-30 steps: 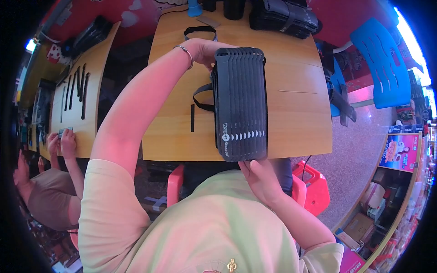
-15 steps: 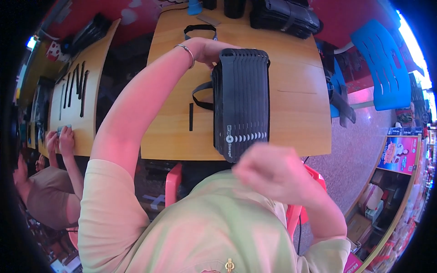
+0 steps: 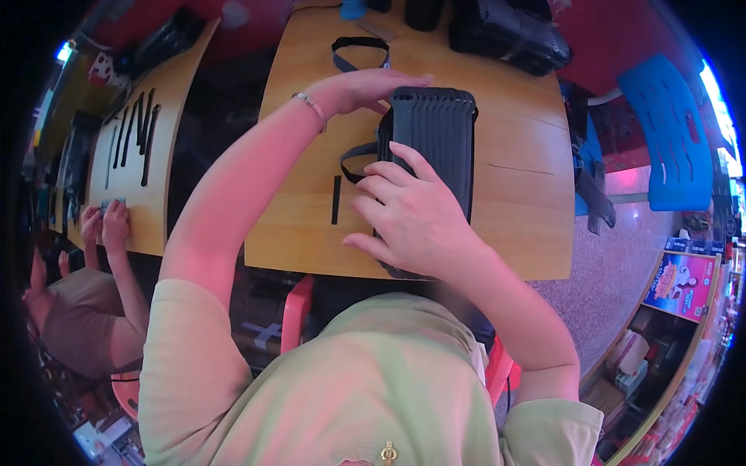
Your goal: The recorder is inspecting and organizing black accordion-style file organizers at a desk.
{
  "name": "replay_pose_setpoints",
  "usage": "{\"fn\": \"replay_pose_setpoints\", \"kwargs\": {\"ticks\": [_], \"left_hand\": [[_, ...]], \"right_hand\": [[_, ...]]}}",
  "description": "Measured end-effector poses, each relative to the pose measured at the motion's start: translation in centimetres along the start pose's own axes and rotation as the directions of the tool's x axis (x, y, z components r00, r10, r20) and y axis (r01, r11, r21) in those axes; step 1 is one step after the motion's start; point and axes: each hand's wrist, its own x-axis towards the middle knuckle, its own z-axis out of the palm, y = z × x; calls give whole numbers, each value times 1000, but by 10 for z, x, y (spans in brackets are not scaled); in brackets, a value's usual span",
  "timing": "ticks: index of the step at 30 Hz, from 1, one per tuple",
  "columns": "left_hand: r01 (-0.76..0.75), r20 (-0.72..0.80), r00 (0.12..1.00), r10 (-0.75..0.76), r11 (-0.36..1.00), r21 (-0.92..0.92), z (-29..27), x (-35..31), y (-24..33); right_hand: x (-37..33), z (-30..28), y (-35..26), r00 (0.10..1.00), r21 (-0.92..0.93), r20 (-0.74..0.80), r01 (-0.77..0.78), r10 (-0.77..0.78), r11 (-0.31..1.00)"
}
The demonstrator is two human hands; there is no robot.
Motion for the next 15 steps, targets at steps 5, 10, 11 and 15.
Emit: {"fn": "replay_pose_setpoints", "kwargs": {"ticks": [5, 10, 11, 15], "left_hand": [[4, -256, 962, 91, 938, 346, 6, -10, -75], [-40, -227, 970, 92, 975, 220, 21, -48, -81], [-37, -209, 975, 76, 982, 185, 21, -51, -83], [-22, -222, 975, 21, 1000, -3, 17, -57, -95]], "right_hand": [[-1, 2, 1, 998, -23, 53, -26, 27, 999], [-3, 4, 0, 997, -28, 70, -43, 45, 999], [-2, 4, 0, 996, -38, 74, -46, 48, 998], [0, 3, -1, 995, -42, 83, -44, 47, 998]]}}
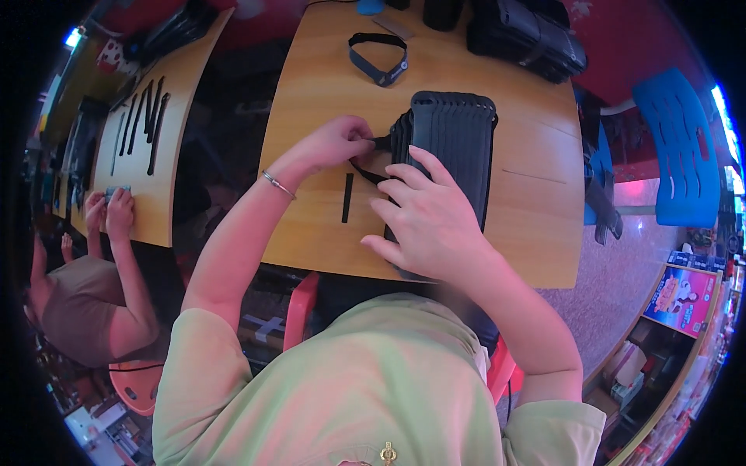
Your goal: The recorder is inspecting and organizing black accordion-style file organizers at a desk.
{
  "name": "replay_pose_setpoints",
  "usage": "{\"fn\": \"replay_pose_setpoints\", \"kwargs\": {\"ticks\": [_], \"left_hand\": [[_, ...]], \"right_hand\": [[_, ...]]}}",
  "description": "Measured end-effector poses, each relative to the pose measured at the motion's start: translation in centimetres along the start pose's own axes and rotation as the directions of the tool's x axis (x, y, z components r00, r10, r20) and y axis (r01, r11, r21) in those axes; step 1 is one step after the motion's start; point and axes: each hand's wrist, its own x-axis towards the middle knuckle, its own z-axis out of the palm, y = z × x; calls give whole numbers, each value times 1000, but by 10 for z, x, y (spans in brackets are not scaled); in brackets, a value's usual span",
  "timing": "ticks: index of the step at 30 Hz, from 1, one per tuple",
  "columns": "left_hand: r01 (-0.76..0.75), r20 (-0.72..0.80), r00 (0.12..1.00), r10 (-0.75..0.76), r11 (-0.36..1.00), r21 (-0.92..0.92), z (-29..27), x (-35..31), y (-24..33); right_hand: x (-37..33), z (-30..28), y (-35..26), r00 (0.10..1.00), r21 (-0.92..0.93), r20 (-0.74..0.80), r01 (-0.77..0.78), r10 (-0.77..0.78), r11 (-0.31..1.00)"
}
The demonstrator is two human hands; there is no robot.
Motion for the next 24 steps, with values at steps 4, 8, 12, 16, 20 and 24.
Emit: {"fn": "replay_pose_setpoints", "kwargs": {"ticks": [4, 8, 12, 16, 20, 24], "left_hand": [[30, -41, 999, -33, 997, -75, -1, -6, -3], [-23, -60, 998, 10, 977, -214, -5, -7, -13], [60, 9, 998, -59, 985, -165, -6, -13, 3], [13, 84, 996, -3, 993, -120, -4, -15, 10], [-37, 49, 998, 44, 991, -131, -3, -9, -5], [-115, 12, 993, 118, 982, -148, -2, -4, -16]], "right_hand": [[-2, 0, 1, 1000, -5, 10, -14, 14, 1000], [0, 0, 0, 1000, -7, 19, -4, 4, 1000], [1, 0, 1, 1000, -2, 25, -13, 13, 1000], [1, -1, 0, 999, 2, 47, -26, 26, 1000], [1, -2, 0, 998, 22, 60, -36, 34, 999], [0, 0, 2, 998, 34, 55, -35, 34, 999]]}}
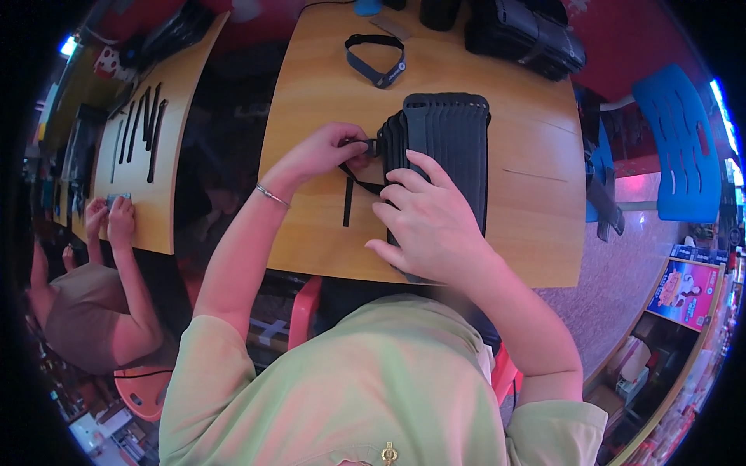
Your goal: The recorder is inspecting and organizing black accordion-style file organizers at a desk.
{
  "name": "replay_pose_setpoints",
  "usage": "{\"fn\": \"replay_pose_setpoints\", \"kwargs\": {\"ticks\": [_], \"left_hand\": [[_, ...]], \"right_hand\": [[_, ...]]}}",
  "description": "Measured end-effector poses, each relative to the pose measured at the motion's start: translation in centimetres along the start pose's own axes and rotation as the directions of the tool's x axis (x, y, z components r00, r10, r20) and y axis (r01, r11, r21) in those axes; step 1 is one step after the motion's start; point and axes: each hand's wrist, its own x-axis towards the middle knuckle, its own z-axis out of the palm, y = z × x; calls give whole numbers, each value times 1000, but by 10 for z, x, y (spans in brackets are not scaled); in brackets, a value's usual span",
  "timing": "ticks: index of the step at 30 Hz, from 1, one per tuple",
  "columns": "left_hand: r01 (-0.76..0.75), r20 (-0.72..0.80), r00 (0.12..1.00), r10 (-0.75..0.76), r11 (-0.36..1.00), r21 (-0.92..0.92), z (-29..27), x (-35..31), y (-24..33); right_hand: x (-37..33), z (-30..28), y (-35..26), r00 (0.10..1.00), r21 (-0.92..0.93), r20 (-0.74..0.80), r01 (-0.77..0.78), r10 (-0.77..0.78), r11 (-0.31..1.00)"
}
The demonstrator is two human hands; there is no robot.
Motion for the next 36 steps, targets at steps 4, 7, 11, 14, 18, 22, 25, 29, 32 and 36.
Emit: {"fn": "replay_pose_setpoints", "kwargs": {"ticks": [4, 7, 11, 14, 18, 22, 25, 29, 32, 36], "left_hand": [[8, -71, 997, -8, 1000, -2, 11, -1, 10], [-61, -95, 993, 77, 985, 162, 17, 2, 10], [-92, -162, 981, 102, 993, 68, 22, 7, -2], [-133, -157, 978, 140, 990, 51, 21, 7, -4], [-115, -61, 992, 114, 993, -5, 14, 5, -6], [-11, 4, 1000, 11, 997, 80, 12, -7, 10], [-60, -97, 994, 48, 990, -125, 12, -21, 14], [-273, -206, 955, 214, 907, -320, 4, -41, 27], [-315, -230, 942, 244, 879, -358, -2, -52, 36], [-291, -180, 947, 265, 946, -142, -9, -67, 49]], "right_hand": [[2, 2, 0, 1000, -20, -2, 11, -11, 1000], [3, 3, 0, 1000, -21, -21, 17, -18, 1000], [4, 4, 0, 1000, -32, -10, 21, -21, 999], [4, 0, -1, 999, -43, 47, -7, 9, 999], [3, 3, 0, 1000, -34, -11, 13, -14, 999], [4, 5, 2, 1000, -53, -15, -5, 4, 999], [7, 5, 2, 999, -59, -30, 12, -13, 998], [10, -1, 0, 999, -71, -21, 22, -24, 997], [8, -6, 3, 993, 56, -102, 66, -60, 996], [-2, -31, 11, 969, 263, -237, 129, -65, 956]]}}
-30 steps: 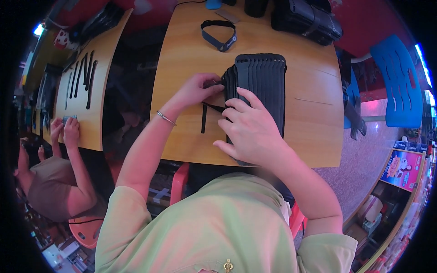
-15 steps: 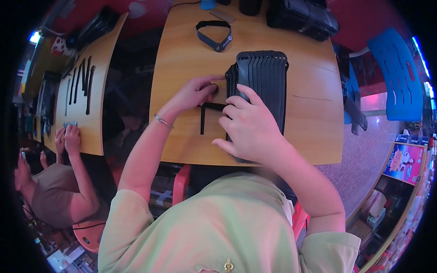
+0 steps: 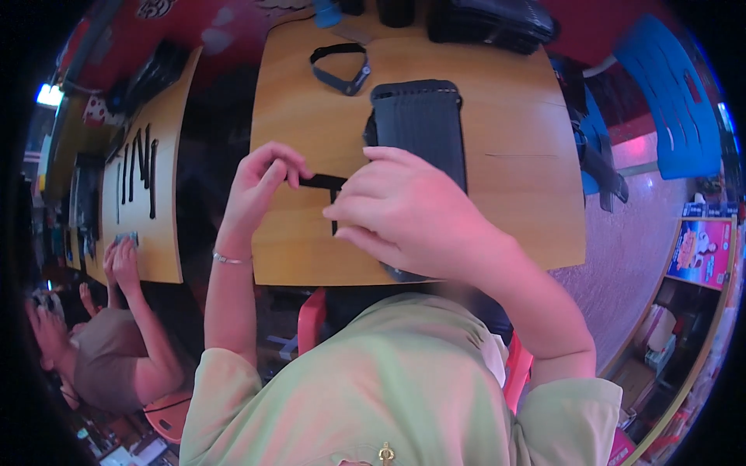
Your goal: The recorder is inspecting and organizing black accordion-style file organizers at a desk.
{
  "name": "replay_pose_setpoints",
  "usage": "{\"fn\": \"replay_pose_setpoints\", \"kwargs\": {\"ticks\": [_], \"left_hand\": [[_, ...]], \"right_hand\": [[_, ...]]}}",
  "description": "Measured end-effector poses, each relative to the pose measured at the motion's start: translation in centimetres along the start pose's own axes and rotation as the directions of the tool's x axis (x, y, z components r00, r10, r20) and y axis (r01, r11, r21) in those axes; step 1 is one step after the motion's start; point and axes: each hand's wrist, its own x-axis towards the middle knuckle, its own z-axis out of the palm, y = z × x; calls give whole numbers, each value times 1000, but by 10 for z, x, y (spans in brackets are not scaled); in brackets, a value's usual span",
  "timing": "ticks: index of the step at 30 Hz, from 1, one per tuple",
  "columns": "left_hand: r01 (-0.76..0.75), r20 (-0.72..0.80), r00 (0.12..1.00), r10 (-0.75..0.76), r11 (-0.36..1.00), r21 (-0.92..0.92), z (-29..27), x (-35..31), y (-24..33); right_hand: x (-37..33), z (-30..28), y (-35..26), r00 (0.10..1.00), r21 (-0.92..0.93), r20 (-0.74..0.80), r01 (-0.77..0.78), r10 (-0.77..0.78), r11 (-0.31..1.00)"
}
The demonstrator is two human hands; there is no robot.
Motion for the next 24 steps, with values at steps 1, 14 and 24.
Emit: {"fn": "replay_pose_setpoints", "kwargs": {"ticks": [1, 14, 24], "left_hand": [[-2, 10, 1000, 2, 1000, 8, -4, -6, 5], [-381, 236, 890, 389, 354, 854, 111, 51, 95], [-412, 418, 908, -4, 166, 896, 173, 56, 59]], "right_hand": [[-3, -12, 0, 990, 78, -134, -29, 39, 997], [-110, 0, 117, 769, 326, -54, -589, 637, 739], [-95, 20, 128, 722, 545, 162, -634, 673, 549]]}}
